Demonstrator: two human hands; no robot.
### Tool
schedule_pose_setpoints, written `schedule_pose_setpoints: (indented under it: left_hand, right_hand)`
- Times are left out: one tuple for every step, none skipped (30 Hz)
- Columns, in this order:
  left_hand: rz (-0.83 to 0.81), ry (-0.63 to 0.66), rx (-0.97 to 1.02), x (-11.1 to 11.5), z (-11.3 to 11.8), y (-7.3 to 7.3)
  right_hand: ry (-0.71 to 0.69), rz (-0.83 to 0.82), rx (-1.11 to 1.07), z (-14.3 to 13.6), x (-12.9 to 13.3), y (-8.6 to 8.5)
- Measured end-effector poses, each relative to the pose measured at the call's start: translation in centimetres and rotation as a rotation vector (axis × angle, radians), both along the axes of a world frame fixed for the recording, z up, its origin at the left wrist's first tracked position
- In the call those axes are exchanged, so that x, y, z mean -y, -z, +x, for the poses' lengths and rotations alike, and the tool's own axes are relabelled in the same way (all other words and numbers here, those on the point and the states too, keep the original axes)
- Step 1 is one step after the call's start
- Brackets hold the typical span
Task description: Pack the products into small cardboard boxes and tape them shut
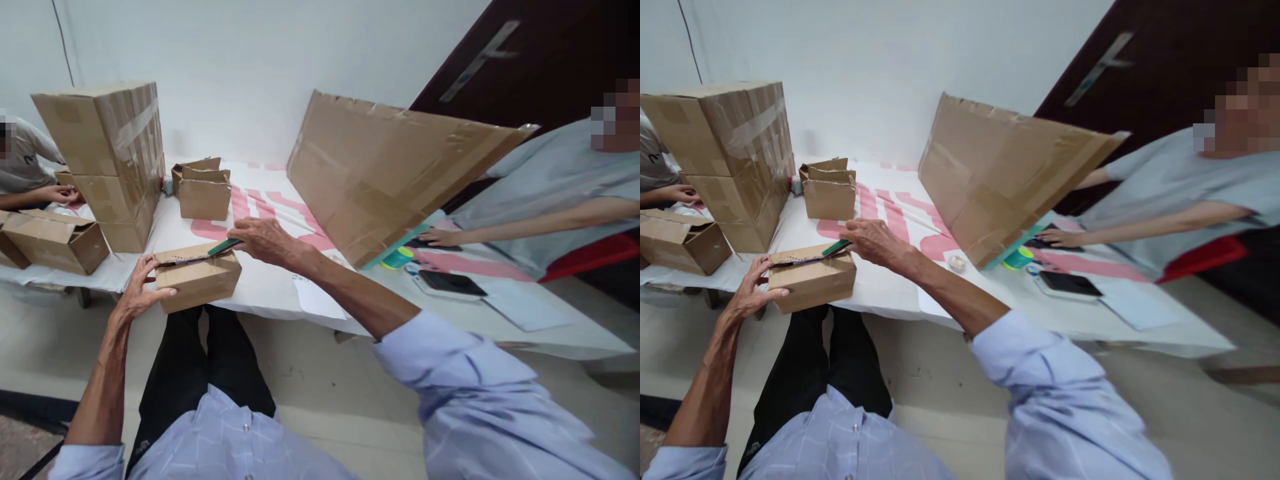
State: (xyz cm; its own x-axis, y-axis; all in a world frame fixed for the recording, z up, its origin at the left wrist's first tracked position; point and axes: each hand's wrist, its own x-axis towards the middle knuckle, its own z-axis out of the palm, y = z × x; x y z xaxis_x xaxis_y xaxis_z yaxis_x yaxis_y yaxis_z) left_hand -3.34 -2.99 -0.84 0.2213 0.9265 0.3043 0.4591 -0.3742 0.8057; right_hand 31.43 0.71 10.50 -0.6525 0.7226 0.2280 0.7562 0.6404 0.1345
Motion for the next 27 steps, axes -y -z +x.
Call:
schedule_pose_setpoints:
  left_hand:
    - [0.000,0.004,-0.002,0.0,-0.1,0.1]
    - [0.002,0.010,-0.005,0.0,-0.1,0.2]
    - [0.006,0.015,-0.006,-0.1,-0.2,0.3]
    - [0.012,0.017,-0.005,-0.2,-0.2,0.4]
    - [0.017,0.017,-0.004,-0.2,-0.2,0.5]
    - [0.021,0.014,-0.003,-0.3,-0.2,0.6]
    - [0.025,0.012,-0.005,-0.4,-0.2,0.7]
    - [0.029,0.010,-0.006,-0.5,-0.2,0.7]
    - [0.034,0.009,-0.006,-0.5,-0.1,0.8]
    - [0.040,0.005,-0.003,-0.5,-0.1,0.9]
    - [0.044,0.001,0.001,-0.5,-0.1,0.9]
    - [0.047,-0.005,0.003,-0.4,-0.1,0.8]
    - [0.046,-0.009,0.000,-0.3,-0.1,0.8]
    - [0.040,-0.008,-0.009,-0.2,-0.1,0.6]
    - [0.033,-0.004,-0.022,-0.1,0.0,0.4]
    - [0.026,0.003,-0.033,-0.1,0.0,0.3]
    - [0.021,0.010,-0.041,-0.1,0.0,0.1]
    - [0.018,0.014,-0.044,-0.1,0.0,-0.1]
    - [0.017,0.016,-0.043,-0.2,0.1,-0.3]
    - [0.018,0.013,-0.041,-0.2,0.2,-0.4]
    - [0.017,0.009,-0.038,-0.3,0.3,-0.4]
    - [0.015,0.007,-0.037,-0.3,0.4,-0.4]
    - [0.014,0.008,-0.034,-0.4,0.4,-0.4]
    - [0.014,0.012,-0.032,-0.4,0.5,-0.4]
    - [0.014,0.018,-0.028,-0.4,0.5,-0.3]
    - [0.016,0.024,-0.025,-0.3,0.6,-0.3]
    - [0.018,0.028,-0.025,-0.3,0.6,-0.2]
  right_hand:
    - [0.019,-0.006,-0.006,0.6,0.0,0.1]
    - [0.042,-0.006,-0.015,1.5,0.0,0.1]
    - [0.064,0.000,-0.027,2.6,0.0,0.1]
    - [0.084,0.014,-0.042,3.9,0.0,0.1]
    - [0.102,0.035,-0.063,5.2,-0.1,0.1]
    - [0.117,0.060,-0.097,6.4,-0.2,0.3]
    - [0.133,0.089,-0.147,7.5,-0.4,0.6]
    - [0.151,0.117,-0.215,8.4,-0.5,1.1]
    - [0.174,0.139,-0.298,9.0,-0.7,2.0]
    - [0.207,0.151,-0.393,9.4,-0.9,3.1]
    - [0.247,0.150,-0.492,9.5,-1.0,4.4]
    - [0.290,0.130,-0.585,9.4,-1.1,5.9]
    - [0.329,0.096,-0.670,9.1,-1.0,7.3]
    - [0.352,0.053,-0.743,8.8,-0.9,8.5]
    - [0.353,0.017,-0.806,8.3,-0.7,9.4]
    - [0.329,-0.009,-0.846,7.8,-0.4,9.8]
    - [0.280,-0.024,-0.858,7.3,-0.1,9.7]
    - [0.216,-0.028,-0.839,6.7,0.2,9.2]
    - [0.145,-0.027,-0.792,6.2,0.4,8.3]
    - [0.074,-0.029,-0.719,5.7,0.5,7.2]
    - [0.020,-0.032,-0.639,5.1,0.5,5.9]
    - [-0.015,-0.035,-0.561,4.5,0.4,4.7]
    - [-0.032,-0.038,-0.486,4.0,0.3,3.6]
    - [-0.036,-0.041,-0.416,3.4,0.1,2.8]
    - [-0.031,-0.043,-0.354,2.8,0.0,2.1]
    - [-0.020,-0.043,-0.301,2.2,-0.2,1.7]
    - [-0.009,-0.042,-0.256,1.7,-0.3,1.5]
